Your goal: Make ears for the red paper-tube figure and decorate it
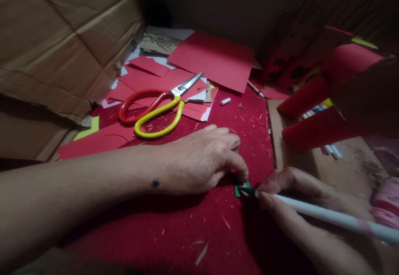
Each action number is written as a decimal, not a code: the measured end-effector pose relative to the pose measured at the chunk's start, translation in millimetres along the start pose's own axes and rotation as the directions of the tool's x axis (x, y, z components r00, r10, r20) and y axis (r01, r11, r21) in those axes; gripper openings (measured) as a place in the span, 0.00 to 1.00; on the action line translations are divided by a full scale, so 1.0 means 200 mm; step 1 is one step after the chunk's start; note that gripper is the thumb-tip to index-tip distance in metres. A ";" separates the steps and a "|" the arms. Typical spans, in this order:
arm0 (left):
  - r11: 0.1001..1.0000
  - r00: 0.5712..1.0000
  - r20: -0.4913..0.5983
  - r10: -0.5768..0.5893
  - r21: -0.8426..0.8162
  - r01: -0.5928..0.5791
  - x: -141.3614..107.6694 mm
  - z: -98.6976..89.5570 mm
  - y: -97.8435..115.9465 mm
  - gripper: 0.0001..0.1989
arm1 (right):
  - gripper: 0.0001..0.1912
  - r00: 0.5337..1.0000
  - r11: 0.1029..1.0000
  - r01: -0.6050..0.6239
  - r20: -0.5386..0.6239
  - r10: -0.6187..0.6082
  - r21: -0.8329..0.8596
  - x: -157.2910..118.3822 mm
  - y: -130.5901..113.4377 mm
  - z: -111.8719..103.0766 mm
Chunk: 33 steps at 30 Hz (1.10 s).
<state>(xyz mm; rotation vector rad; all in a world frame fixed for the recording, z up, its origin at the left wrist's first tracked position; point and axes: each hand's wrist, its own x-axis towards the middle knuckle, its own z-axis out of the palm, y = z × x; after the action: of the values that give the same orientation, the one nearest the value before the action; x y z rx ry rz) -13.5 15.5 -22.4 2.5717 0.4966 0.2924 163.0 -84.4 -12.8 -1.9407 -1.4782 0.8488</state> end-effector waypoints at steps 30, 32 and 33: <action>1.000 1.000 -0.004 -0.011 -0.017 0.011 0.00 0.00 0.00 0.11 | 0.13 0.994 0.998 0.062 0.089 -0.061 -0.003 0.02 0.08 -0.01; 1.000 1.000 -0.003 -0.010 -0.015 0.010 0.00 0.00 0.00 0.11 | 0.13 0.991 0.997 0.076 0.115 -0.075 -0.007 0.02 0.09 -0.02; 1.000 1.000 -0.003 -0.011 -0.015 0.011 0.00 0.00 0.00 0.11 | 0.13 0.989 0.996 0.088 0.119 -0.086 -0.009 0.02 0.10 -0.02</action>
<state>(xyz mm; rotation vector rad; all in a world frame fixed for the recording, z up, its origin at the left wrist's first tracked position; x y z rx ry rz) -13.2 15.8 -22.8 2.5538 0.5073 0.2948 179.1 -84.4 -25.3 -1.8490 -1.6292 0.9311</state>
